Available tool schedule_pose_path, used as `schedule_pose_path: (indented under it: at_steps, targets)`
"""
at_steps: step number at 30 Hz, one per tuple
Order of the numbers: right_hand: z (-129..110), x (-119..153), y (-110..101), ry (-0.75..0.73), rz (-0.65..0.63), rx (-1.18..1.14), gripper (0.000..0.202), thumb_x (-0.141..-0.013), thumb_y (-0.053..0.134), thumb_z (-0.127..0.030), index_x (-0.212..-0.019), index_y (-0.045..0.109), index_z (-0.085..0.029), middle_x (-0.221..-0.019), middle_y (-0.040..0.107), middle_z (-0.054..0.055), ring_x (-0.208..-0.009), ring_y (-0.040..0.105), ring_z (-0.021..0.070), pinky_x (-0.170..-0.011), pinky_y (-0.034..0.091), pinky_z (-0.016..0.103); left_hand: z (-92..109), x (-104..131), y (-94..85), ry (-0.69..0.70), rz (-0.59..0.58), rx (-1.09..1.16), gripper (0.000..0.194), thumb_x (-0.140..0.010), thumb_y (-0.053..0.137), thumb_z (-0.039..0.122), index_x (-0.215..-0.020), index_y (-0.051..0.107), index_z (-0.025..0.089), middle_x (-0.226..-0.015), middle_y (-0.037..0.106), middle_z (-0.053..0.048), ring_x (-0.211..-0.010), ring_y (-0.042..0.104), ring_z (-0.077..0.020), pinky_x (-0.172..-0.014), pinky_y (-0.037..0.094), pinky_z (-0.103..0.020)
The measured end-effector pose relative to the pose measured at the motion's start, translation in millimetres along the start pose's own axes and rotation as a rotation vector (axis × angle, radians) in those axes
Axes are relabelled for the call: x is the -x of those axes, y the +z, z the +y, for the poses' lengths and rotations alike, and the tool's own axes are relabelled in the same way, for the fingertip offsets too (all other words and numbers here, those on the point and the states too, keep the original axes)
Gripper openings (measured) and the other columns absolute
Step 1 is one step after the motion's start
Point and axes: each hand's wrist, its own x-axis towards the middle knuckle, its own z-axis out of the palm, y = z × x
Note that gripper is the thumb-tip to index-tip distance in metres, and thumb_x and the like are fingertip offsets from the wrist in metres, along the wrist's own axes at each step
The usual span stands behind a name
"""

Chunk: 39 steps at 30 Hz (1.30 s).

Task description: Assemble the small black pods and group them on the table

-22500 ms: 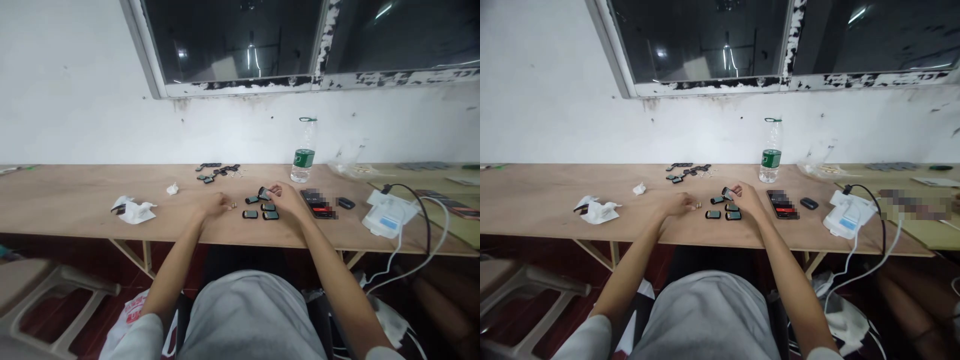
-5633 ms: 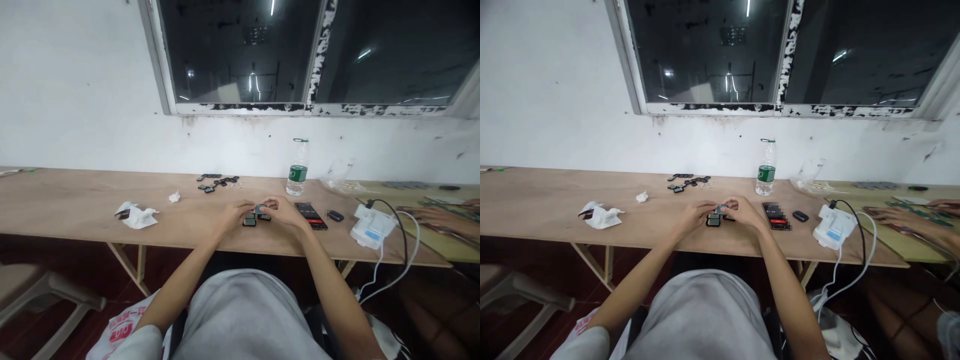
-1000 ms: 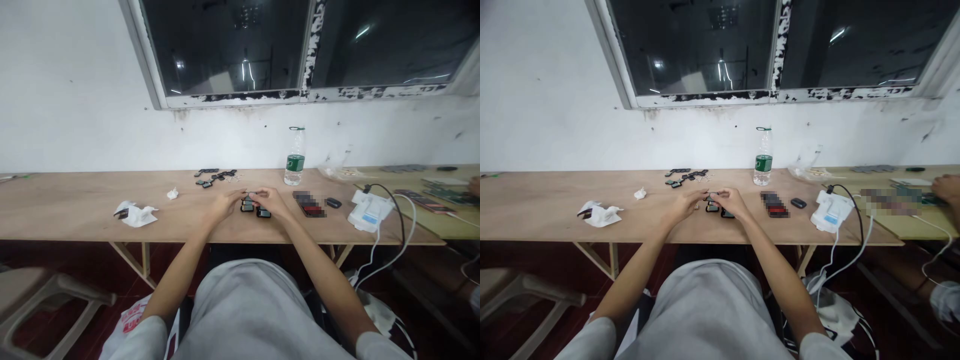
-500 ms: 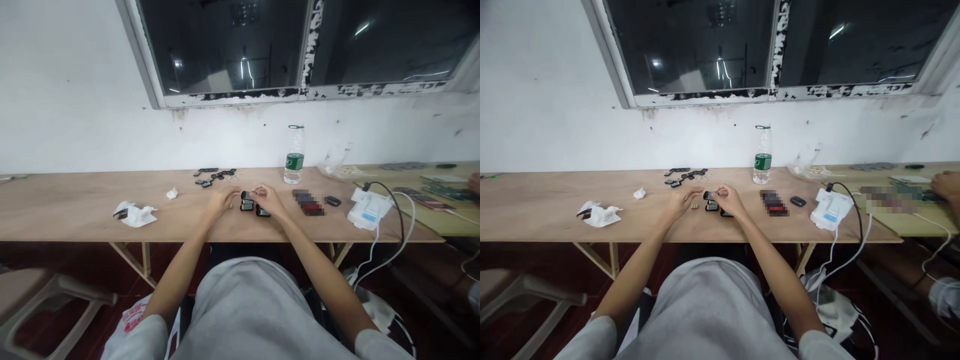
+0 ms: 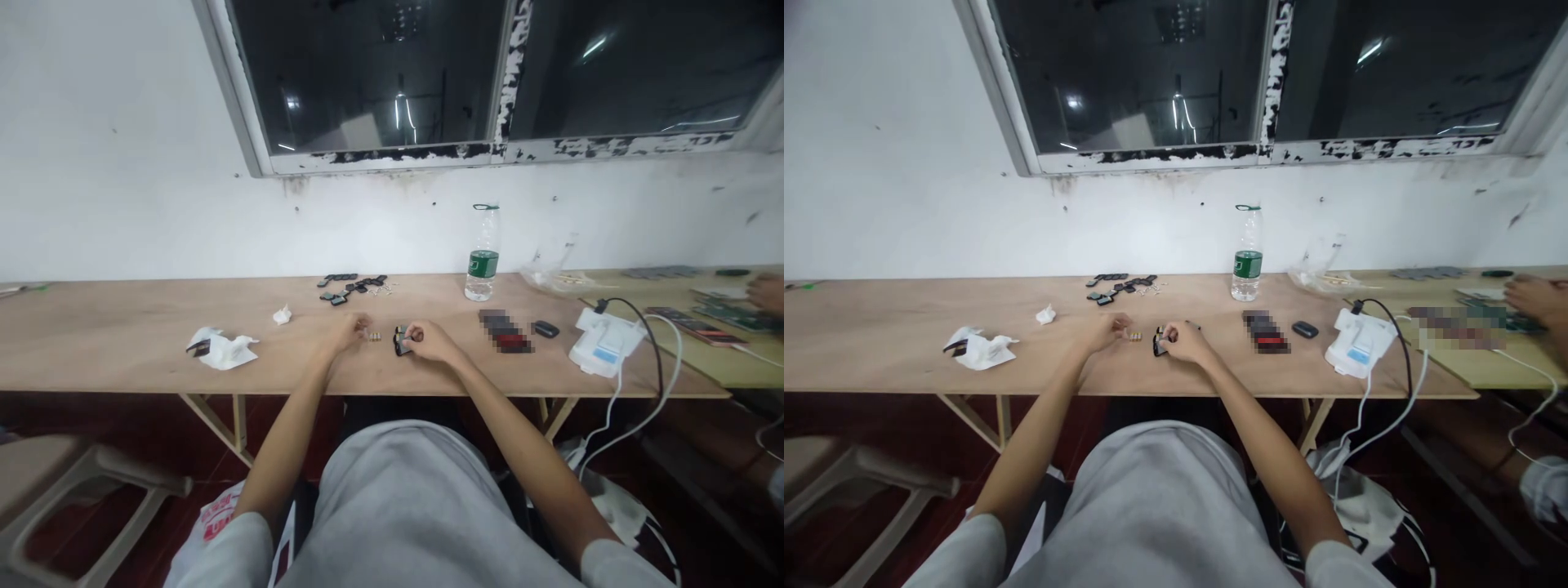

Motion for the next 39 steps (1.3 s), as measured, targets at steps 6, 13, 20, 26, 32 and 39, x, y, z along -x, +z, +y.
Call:
schedule_pose_path:
  at_steps: [6,13,20,26,32,39]
  targets:
    - [3.9,0.6,1.6,-0.019,-0.051,0.132,0.005,-0.077,0.070,-0.021,-0.081,0.071,-0.018,-0.078,0.071,0.004,-0.070,0.061,0.0173,-0.066,0.043,0.027,-2.8,1.5,3.9,0.021,-0.070,-0.049,0.027,-0.063,0.068,0.009,-0.089,0.071,0.015,-0.081,0.075,-0.006,-0.072,0.069,-0.0211,-0.065,0.058,-0.032]
    - [8.1,-2.4,5.5,-0.125,0.019,0.290,0.030,-0.087,0.054,-0.007,-0.102,0.077,-0.019,-0.114,0.073,0.011,-0.108,0.062,0.0248,-0.098,0.045,0.034,-2.0,2.3,3.2,-0.028,-0.101,0.070,0.047,-0.064,0.078,0.016,-0.110,0.067,0.014,-0.093,0.076,-0.010,-0.079,0.071,-0.0227,-0.071,0.061,-0.036]
    - [12.6,-2.1,3.5,-0.087,0.018,0.403,0.022,-0.088,0.060,-0.013,-0.097,0.079,-0.019,-0.108,0.076,0.013,-0.105,0.065,0.0293,-0.098,0.043,0.038,1.6,5.6,-1.5,0.007,-0.088,-0.010,0.040,-0.077,0.074,0.025,-0.116,0.068,0.015,-0.108,0.075,-0.013,-0.091,0.072,-0.0240,-0.078,0.061,-0.036]
    - [11.8,-2.7,0.8,-0.110,0.026,0.433,0.016,-0.086,0.063,-0.014,-0.088,0.078,-0.019,-0.102,0.077,0.013,-0.100,0.066,0.0299,-0.094,0.043,0.037,11.6,6.2,-0.5,0.060,-0.078,-0.041,0.035,-0.083,0.070,0.028,-0.116,0.069,0.016,-0.114,0.074,-0.013,-0.093,0.073,-0.0257,-0.083,0.060,-0.039]
    - [13.8,-1.7,-0.2,-0.091,0.014,0.381,0.012,-0.087,0.064,-0.019,-0.085,0.076,-0.021,-0.097,0.077,0.011,-0.094,0.066,0.0281,-0.088,0.044,0.036,28.4,9.2,3.5,0.131,-0.127,0.004,0.034,-0.085,0.067,0.026,-0.117,0.069,0.016,-0.120,0.073,-0.014,-0.098,0.073,-0.0257,-0.086,0.060,-0.039]
    - [20.3,-4.6,1.3,-0.052,0.004,0.284,0.016,-0.081,0.071,-0.019,-0.097,0.071,-0.020,-0.099,0.076,0.007,-0.091,0.065,0.0228,-0.085,0.046,0.032,47.2,12.9,6.9,0.256,-0.171,-0.045,0.026,-0.088,0.061,0.022,-0.111,0.072,0.016,-0.115,0.075,-0.012,-0.102,0.072,-0.0257,-0.086,0.059,-0.038]
